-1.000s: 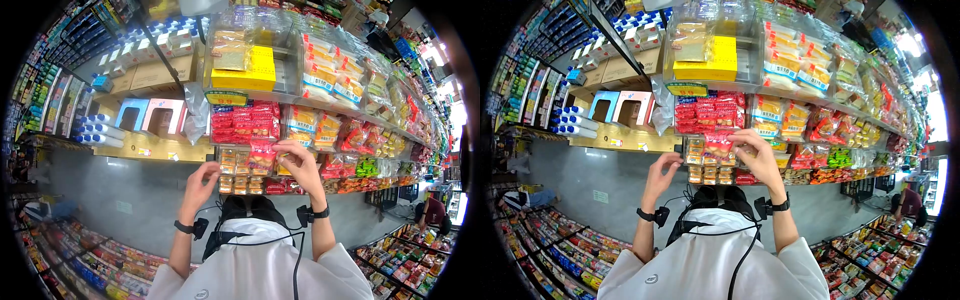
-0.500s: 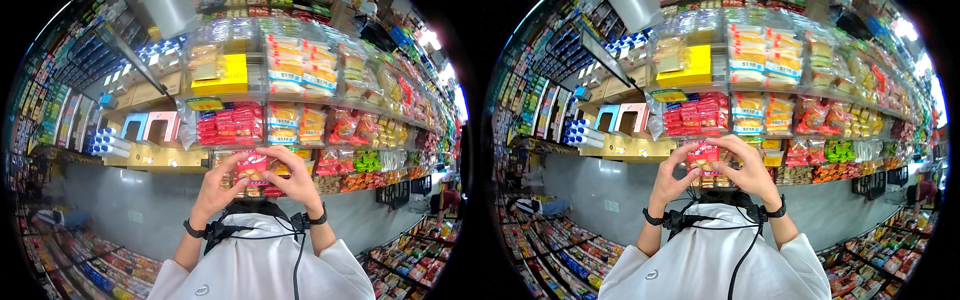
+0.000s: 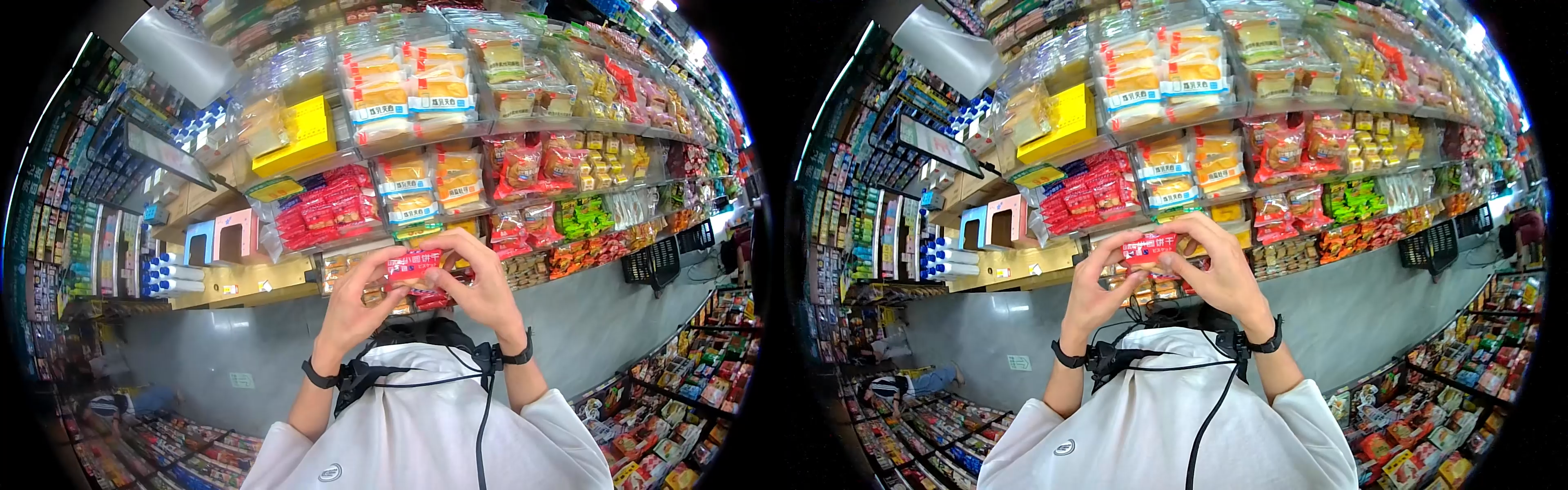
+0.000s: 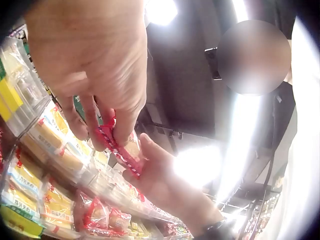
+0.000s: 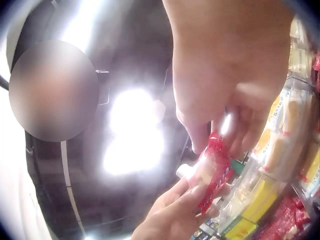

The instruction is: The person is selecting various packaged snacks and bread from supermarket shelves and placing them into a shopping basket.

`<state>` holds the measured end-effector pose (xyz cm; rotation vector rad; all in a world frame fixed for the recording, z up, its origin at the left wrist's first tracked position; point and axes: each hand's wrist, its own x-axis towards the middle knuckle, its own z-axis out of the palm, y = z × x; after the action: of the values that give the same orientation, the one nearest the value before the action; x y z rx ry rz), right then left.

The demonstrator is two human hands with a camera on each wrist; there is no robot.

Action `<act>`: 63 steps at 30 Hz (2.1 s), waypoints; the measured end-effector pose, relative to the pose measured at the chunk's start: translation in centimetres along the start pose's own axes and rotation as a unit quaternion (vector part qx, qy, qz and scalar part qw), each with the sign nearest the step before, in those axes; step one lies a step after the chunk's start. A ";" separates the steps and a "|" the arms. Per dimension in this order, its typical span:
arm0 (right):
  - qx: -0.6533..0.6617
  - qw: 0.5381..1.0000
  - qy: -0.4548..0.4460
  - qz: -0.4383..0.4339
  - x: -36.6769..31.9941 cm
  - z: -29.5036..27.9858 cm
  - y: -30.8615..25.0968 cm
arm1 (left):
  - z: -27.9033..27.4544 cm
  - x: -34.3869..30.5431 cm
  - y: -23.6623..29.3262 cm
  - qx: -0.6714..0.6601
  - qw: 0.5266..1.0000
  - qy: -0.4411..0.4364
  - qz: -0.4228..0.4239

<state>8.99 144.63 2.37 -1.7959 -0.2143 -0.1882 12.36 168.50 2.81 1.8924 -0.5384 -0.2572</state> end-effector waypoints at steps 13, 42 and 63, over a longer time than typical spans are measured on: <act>-0.006 0.998 0.004 -0.056 -0.7 -1.5 1.4 | 1.9 1.2 1.5 0.049 0.997 0.042 0.048; 0.013 0.996 0.079 0.031 -0.9 -0.6 1.8 | 2.3 0.0 3.4 0.178 0.977 -0.004 0.121; 0.006 0.997 -0.061 -0.042 -1.1 -1.2 0.7 | 0.9 -0.3 2.1 0.146 0.985 0.018 0.094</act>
<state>8.10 143.27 1.69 -1.7899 -0.3789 -0.1364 11.17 167.30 4.41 2.1068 -0.7583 -0.0203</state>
